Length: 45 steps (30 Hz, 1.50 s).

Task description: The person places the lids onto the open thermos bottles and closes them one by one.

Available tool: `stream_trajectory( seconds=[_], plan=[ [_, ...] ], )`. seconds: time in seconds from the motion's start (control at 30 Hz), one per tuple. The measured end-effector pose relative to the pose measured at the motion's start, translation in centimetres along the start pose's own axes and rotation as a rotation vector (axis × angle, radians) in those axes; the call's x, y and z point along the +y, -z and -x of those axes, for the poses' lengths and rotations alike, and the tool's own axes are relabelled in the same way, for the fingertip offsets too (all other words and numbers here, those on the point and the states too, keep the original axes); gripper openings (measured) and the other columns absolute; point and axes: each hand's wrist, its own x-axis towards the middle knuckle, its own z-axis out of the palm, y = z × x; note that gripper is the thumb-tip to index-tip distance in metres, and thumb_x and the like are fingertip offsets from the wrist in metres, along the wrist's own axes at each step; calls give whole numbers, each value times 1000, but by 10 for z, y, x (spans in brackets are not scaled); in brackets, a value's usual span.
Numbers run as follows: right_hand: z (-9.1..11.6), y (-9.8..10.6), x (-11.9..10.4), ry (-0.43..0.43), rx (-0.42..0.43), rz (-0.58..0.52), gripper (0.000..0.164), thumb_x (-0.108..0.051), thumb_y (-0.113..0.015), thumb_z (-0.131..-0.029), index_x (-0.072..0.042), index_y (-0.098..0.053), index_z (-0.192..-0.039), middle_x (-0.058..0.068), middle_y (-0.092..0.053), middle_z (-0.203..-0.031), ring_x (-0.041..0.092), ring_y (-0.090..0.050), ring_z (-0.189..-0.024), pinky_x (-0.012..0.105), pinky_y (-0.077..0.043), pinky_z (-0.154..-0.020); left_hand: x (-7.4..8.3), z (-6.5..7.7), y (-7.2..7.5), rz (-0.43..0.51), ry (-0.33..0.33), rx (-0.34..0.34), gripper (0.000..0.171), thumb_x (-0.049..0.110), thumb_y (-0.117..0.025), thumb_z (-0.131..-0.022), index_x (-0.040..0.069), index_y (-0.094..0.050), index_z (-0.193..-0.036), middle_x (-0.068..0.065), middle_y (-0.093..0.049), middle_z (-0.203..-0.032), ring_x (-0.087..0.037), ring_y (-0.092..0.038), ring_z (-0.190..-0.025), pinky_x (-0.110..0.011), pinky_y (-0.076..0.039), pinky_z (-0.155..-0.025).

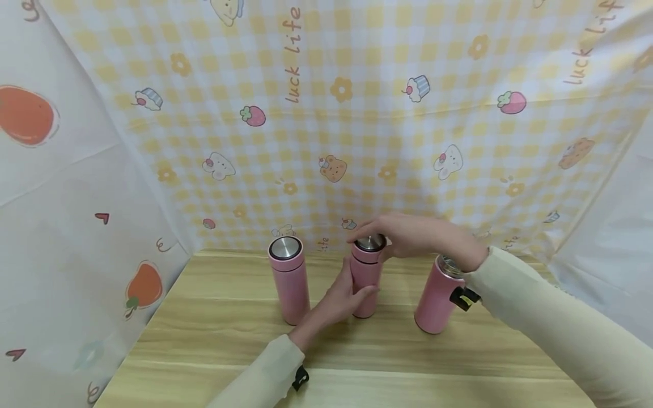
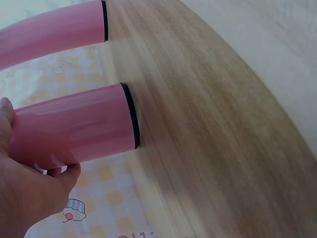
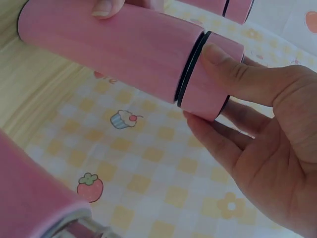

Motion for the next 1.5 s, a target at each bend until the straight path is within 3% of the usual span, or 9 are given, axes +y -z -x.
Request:
stream_trajectory(
  seconds=[0.23, 0.5, 0.73, 0.93, 1.1, 1.33, 1.5],
  plan=[
    [-3, -1, -4, -29, 12, 17, 63, 3, -85, -80, -10, -64, -138, 3, -65, -130, 16, -63, -104, 34, -53, -85, 1, 2, 0, 16, -2, 16, 73, 21, -69, -100, 16, -18, -151, -7, -41, -144, -21, -50, -127, -45, -42, -105],
    [-4, 0, -9, -108, 5, 39, 59, 2, -81, -84, -9, -63, -139, 5, -65, -126, 16, -60, -91, 31, -51, -74, 0, -1, 0, 7, 28, 0, 76, 29, -70, -99, 16, -17, -153, -3, -41, -144, -15, -48, -127, -40, -41, -106],
    [-5, 0, -11, -124, 22, 46, 55, -2, -80, -86, -7, -63, -138, 2, -68, -112, 13, -54, -75, 29, -49, -66, -1, -1, 0, 8, 30, -4, 78, 28, -70, -99, 16, -15, -153, -3, -41, -144, -15, -48, -127, -40, -41, -106],
    [-7, -3, -15, -135, 35, 64, 54, -8, -82, -86, -2, -62, -137, 8, -68, -120, 13, -62, -84, 29, -52, -73, 1, 0, 0, 11, 43, -9, 78, 29, -69, -99, 18, -14, -154, -2, -38, -147, -15, -46, -130, -41, -41, -107],
    [-7, -5, -17, -139, 42, 76, 57, -10, -83, -86, 2, -60, -137, 10, -68, -118, 11, -59, -78, 29, -52, -69, 1, 0, 1, 15, 31, -14, 77, 28, -69, -99, 19, -14, -153, -2, -38, -147, -14, -45, -131, -41, -41, -107],
    [-3, -7, -12, -100, 54, 86, 60, -13, -83, -88, 0, -58, -141, 9, -65, -111, 18, -60, -87, 33, -52, -74, 0, 0, 1, 16, 5, -10, 78, 26, -69, -100, 18, -14, -153, -3, -37, -148, -15, -45, -132, -40, -41, -107],
    [3, -7, -6, -49, 45, 58, 68, -13, -81, -89, -4, -50, -149, 18, -53, -141, 28, -58, -115, 42, -50, -92, -1, 0, 0, 10, 0, -6, 78, 25, -69, -100, 15, -14, -154, -5, -39, -146, -15, -48, -129, -39, -42, -105]
  ],
)
